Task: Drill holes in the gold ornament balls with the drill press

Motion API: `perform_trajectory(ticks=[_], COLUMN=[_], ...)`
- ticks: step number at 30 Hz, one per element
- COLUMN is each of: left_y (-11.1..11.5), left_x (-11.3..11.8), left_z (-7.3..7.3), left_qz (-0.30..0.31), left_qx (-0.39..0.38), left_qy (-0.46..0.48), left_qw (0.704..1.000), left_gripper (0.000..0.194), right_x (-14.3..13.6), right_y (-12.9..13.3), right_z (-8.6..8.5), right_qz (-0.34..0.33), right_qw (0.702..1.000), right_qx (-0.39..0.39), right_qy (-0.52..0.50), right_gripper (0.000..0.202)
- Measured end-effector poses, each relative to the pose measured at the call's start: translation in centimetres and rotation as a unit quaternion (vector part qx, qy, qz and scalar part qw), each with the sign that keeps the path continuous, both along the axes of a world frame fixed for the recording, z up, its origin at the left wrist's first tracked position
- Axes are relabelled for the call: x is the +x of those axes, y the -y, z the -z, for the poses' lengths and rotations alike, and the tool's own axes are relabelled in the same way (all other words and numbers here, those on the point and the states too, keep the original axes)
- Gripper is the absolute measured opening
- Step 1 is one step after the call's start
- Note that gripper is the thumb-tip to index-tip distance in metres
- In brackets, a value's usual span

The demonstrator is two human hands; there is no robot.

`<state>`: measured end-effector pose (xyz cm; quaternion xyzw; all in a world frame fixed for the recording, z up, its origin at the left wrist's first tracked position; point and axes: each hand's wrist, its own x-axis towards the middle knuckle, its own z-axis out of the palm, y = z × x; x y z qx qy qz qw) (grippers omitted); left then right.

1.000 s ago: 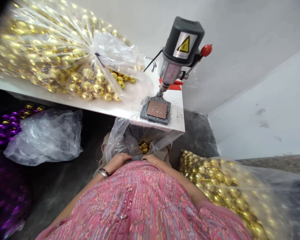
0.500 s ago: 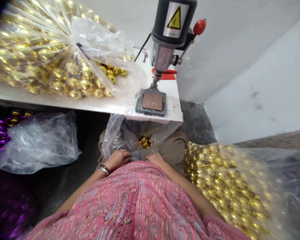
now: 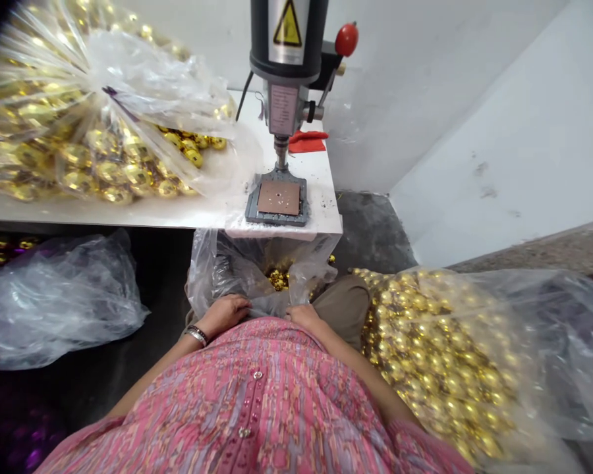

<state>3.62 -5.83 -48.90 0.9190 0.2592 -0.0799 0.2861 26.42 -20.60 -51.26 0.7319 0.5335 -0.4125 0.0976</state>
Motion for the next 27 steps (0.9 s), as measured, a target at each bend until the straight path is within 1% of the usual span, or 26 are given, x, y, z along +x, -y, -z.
perform_trajectory(ticks=[4,9,11,12,14,15,16,17,18,20,22,23,24,25,27], left_y=[0.1,1.0,1.0,0.8,-0.3,-1.3,-2.5,-3.9,-5.7,-9.7,-14.1,-16.2,-18.2,-20.0,-23.1], left_x=[0.5,0.4,0.1,-0.1,-0.3,-0.4,-0.4,-0.4,-0.2,0.4,1.4,2.1,2.9,3.8,6.0], left_z=[-0.4,-1.4,-2.3,-3.0,-4.9,-6.1,-7.4,-8.8,-10.2,-12.9,-15.2,-16.2,-17.0,-17.8,-19.1], left_qz=[0.0,-0.016,-0.011,-0.002,0.01,0.003,-0.019,-0.056,-0.106,-0.221,-0.321,-0.352,-0.37,-0.37,-0.332], left_qx=[-0.016,-0.088,-0.108,-0.114,-0.123,-0.123,-0.118,-0.105,-0.081,-0.01,0.072,0.11,0.153,0.197,0.265], left_qy=[0.014,-0.005,-0.002,0.009,0.052,0.082,0.117,0.153,0.187,0.238,0.244,0.232,0.218,0.207,0.195], left_qw=[1.0,0.996,0.994,0.993,0.991,0.989,0.986,0.981,0.973,0.946,0.912,0.9,0.89,0.884,0.884], left_gripper=[0.025,0.026,0.025,0.024,0.023,0.024,0.026,0.028,0.03,0.033,0.037,0.038,0.038,0.038,0.039], right_x=[0.6,0.4,0.4,0.6,1.4,2.0,2.7,3.4,4.1,5.1,5.3,5.2,4.9,4.4,3.4], right_y=[0.2,0.2,0.0,-0.2,-0.9,-1.4,-2.0,-2.7,-3.4,-4.3,-4.6,-4.4,-4.1,-3.7,-3.0], right_z=[0.4,1.0,0.8,0.6,-0.2,-0.7,-1.1,-1.5,-1.8,-2.0,-1.6,-1.2,-0.7,-0.3,0.5], right_qz=[0.022,0.034,0.033,0.03,0.022,0.018,0.016,0.015,0.017,0.025,0.033,0.035,0.035,0.033,0.023], right_qw=[1.0,0.998,0.997,0.997,0.995,0.994,0.993,0.992,0.991,0.991,0.992,0.993,0.994,0.996,0.998], right_qx=[0.009,0.011,0.017,0.023,0.041,0.053,0.066,0.08,0.093,0.109,0.109,0.101,0.09,0.076,0.05], right_qy=[-0.02,-0.047,-0.061,-0.07,-0.087,-0.093,-0.097,-0.096,-0.092,-0.077,-0.06,-0.052,-0.045,-0.039,-0.032], right_gripper=[0.044,0.044,0.043,0.043,0.042,0.043,0.043,0.044,0.044,0.045,0.045,0.044,0.044,0.043,0.043])
